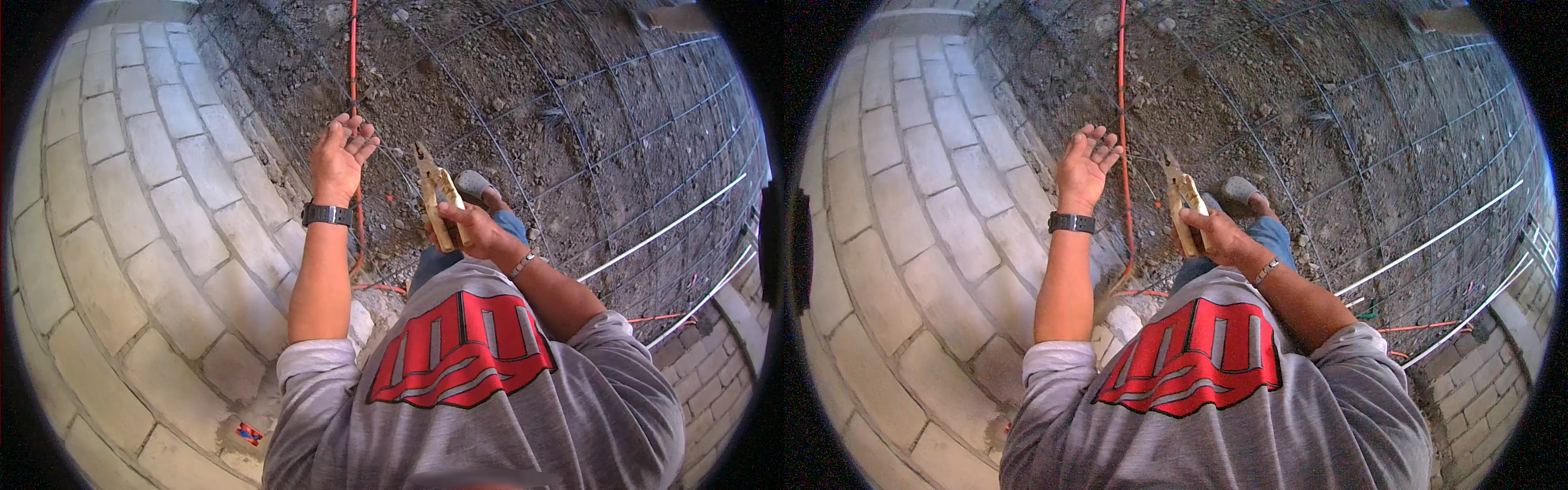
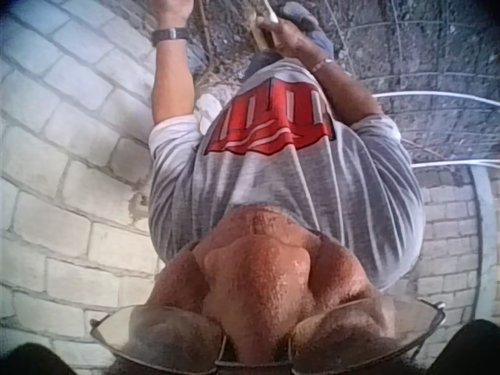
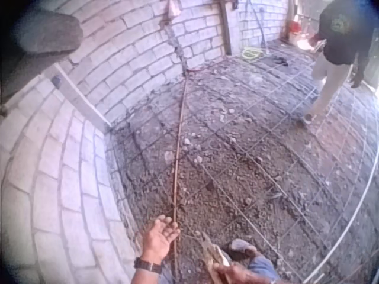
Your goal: Installing and securing red and white conduit piping to a wire mesh grid on a construction site using pliers and wire.
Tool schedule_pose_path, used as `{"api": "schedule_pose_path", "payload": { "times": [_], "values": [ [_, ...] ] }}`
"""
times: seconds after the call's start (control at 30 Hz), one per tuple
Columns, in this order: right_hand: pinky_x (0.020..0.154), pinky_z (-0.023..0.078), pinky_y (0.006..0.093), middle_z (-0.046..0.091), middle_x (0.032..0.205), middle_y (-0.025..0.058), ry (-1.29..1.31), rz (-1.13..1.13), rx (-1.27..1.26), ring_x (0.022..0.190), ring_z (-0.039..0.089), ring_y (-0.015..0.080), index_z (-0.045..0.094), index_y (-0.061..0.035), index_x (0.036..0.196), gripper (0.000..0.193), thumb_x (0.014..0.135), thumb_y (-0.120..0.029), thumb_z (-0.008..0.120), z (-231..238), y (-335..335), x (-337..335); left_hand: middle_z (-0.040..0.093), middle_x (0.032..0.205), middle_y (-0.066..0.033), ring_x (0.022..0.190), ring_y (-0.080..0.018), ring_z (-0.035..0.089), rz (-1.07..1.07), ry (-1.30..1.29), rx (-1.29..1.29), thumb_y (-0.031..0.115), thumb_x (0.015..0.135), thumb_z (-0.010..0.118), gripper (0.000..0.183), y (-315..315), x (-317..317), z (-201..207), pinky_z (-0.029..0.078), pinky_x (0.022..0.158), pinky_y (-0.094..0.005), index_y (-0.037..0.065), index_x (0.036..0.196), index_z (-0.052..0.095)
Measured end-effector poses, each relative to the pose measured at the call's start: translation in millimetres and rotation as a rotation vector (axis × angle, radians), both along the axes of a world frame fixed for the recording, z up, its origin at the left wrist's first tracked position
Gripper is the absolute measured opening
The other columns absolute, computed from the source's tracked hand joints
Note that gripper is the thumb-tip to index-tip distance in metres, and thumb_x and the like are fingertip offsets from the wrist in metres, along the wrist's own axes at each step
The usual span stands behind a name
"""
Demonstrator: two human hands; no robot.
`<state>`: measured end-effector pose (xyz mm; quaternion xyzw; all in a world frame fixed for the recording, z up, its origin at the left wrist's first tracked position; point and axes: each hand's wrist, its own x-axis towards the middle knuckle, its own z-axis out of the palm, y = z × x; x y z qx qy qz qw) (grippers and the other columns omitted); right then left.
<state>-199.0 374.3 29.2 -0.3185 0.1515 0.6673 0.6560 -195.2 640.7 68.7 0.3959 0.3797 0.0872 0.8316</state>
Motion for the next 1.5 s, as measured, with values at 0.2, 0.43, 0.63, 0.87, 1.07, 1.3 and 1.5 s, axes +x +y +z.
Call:
{"api": "schedule_pose_path", "payload": {
  "times": [0.2,0.43,0.63,0.87,1.07,1.3,1.5],
  "values": [
    [0.08,0.047,0.0377,0.06,0.101,0.0131,0.403,0.111,0.148,0.09,0.059,0.0237,0.048,-0.0017,0.118,0.058,0.087,-0.05,0.051,-21,-17,-11,0.058,0.108,-0.0099,0.101,-0.0291,0.058,0.07,-0.012,0.0,0.024,0.092,0.052,0.028,-18,-10,-11,0.049,0.088,-0.0487,0.006,0.113,0.051],
    [0.065,0.047,0.0364,0.061,0.089,0.0103,0.343,0.078,-0.062,0.076,0.059,0.0234,0.053,-0.0042,0.108,0.043,0.088,-0.042,0.053,-14,-31,-17,0.059,0.107,-0.0109,0.098,-0.0289,0.059,0.179,-0.021,-0.128,0.024,0.094,0.048,0.027,-53,-16,-26,0.051,0.084,-0.0457,0.004,0.112,0.051],
    [0.043,0.035,0.0274,0.053,0.066,0.004,0.159,0.125,-0.36,0.054,0.051,0.0166,0.052,-0.0086,0.085,0.03,0.087,-0.039,0.052,-22,-36,-19,0.06,0.104,-0.0109,0.093,-0.0258,0.062,0.187,-0.007,-0.11,0.024,0.093,0.051,0.03,-77,-2,-36,0.054,0.079,-0.0395,0.003,0.113,0.052],
    [0.044,0.037,0.0303,0.052,0.065,0.0034,-0.31,0.338,-0.622,0.053,0.05,0.0159,0.052,-0.0083,0.083,0.029,0.087,-0.037,0.054,-19,-42,9,0.062,0.096,-0.0106,0.086,-0.0218,0.064,0.197,-0.121,0.054,0.025,0.091,0.054,0.03,-84,20,-45,0.055,0.076,-0.0358,0.001,0.109,0.055],
    [0.045,0.033,0.0258,0.052,0.069,0.0025,-0.026,0.131,-0.422,0.056,0.048,0.014,0.052,-0.0073,0.093,0.032,0.087,-0.039,0.055,-16,-48,30,0.062,0.081,-0.0072,0.073,-0.0171,0.061,0.38,-0.017,-0.014,0.021,0.092,0.052,0.021,-66,36,-38,0.055,0.074,-0.0341,0.001,0.091,0.059],
    [0.057,0.045,0.0328,0.059,0.077,0.0097,-0.146,0.325,-0.307,0.065,0.057,0.0185,0.056,-0.0026,0.09,0.041,0.089,-0.043,0.049,-27,-42,65,0.058,0.072,-0.0037,0.061,-0.01,0.054,0.251,0.096,0.827,0.018,0.091,0.046,0.018,-65,49,-15,0.046,0.057,-0.0268,0.009,0.094,0.061],
    [0.084,0.047,0.0391,0.057,0.118,0.0181,-0.019,0.417,-0.109,0.108,0.055,0.0293,0.038,-0.0013,0.132,0.061,0.089,-0.044,0.048,-25,-27,108,0.066,0.08,-0.006,0.073,-0.0141,0.062,-0.08,0.333,1.004,0.034,0.082,0.065,0.032,-39,-101,-48,0.049,0.067,-0.0302,0.003,0.092,0.065]
  ]
}}
